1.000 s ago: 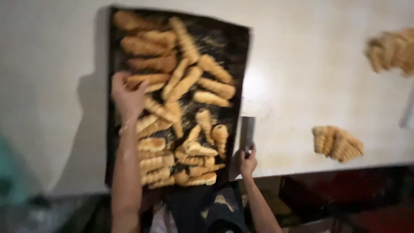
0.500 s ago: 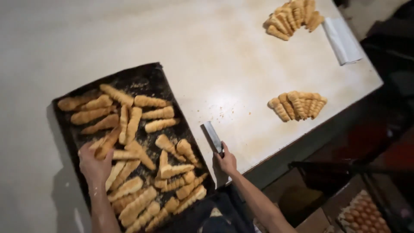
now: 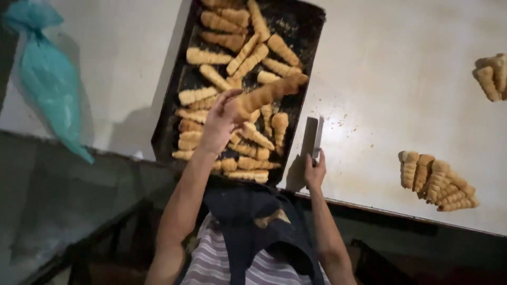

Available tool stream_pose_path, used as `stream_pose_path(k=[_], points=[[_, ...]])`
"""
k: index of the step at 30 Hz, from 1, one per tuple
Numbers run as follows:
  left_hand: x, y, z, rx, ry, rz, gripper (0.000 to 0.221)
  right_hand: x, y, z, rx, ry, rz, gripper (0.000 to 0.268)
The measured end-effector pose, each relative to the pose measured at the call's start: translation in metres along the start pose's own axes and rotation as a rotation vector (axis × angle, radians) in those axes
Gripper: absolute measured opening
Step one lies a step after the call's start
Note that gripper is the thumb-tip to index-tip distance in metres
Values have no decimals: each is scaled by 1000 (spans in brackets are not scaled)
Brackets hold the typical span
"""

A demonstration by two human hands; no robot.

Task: The person trims baked spiral pastry cones with a knife, holding each pastry in one hand and cutting off excess dough, then places the trimmed pastries onto a tray and arranges them. They work through a tray of pastries one at a time on a bakery worktable.

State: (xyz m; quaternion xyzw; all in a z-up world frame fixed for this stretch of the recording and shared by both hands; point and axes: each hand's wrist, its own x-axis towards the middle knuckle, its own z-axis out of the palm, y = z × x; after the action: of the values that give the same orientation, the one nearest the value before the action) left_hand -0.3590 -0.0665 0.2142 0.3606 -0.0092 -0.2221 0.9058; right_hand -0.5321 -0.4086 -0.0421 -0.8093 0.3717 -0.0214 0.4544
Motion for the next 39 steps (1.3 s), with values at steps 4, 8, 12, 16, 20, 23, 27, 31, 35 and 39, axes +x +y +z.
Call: stream_pose_path(k=[4,8,12,16,20,23,27,31,35,39], points=[[-31,-12,29,510,51,237,69,-9,-36,-27,212,-6,-114,62],[-48,-44,22,742,75,285,63,-42,-105,-55,327,-147,-303,62],[-55,-61,32,636,34,295,63,-87,-173,-68,258,-322,-311,64],[-61,-74,31,716,143,130,64,-123,-218,-68,98,-509,-678,62],[-62,-68,25,657,105,255,60,-119,-232,-53,-97,-595,-389,63],[-65,-70,11,711,86,300,60,-111,-229,-45,57,-520,-508,61],[-68,-54,3,599,68,191,58,-100,-218,-37,-80,-569,-738,65],[-63,-32,5,748,7,315,55,-81,-206,-21,2,-491,-529,53],[-68,-40,-11,888,133,241,59,-103,-245,-24,1,-627,-548,59],[-62,-18,-6,848,22,319,54,-90,-239,-10,51,-490,-341,51]])
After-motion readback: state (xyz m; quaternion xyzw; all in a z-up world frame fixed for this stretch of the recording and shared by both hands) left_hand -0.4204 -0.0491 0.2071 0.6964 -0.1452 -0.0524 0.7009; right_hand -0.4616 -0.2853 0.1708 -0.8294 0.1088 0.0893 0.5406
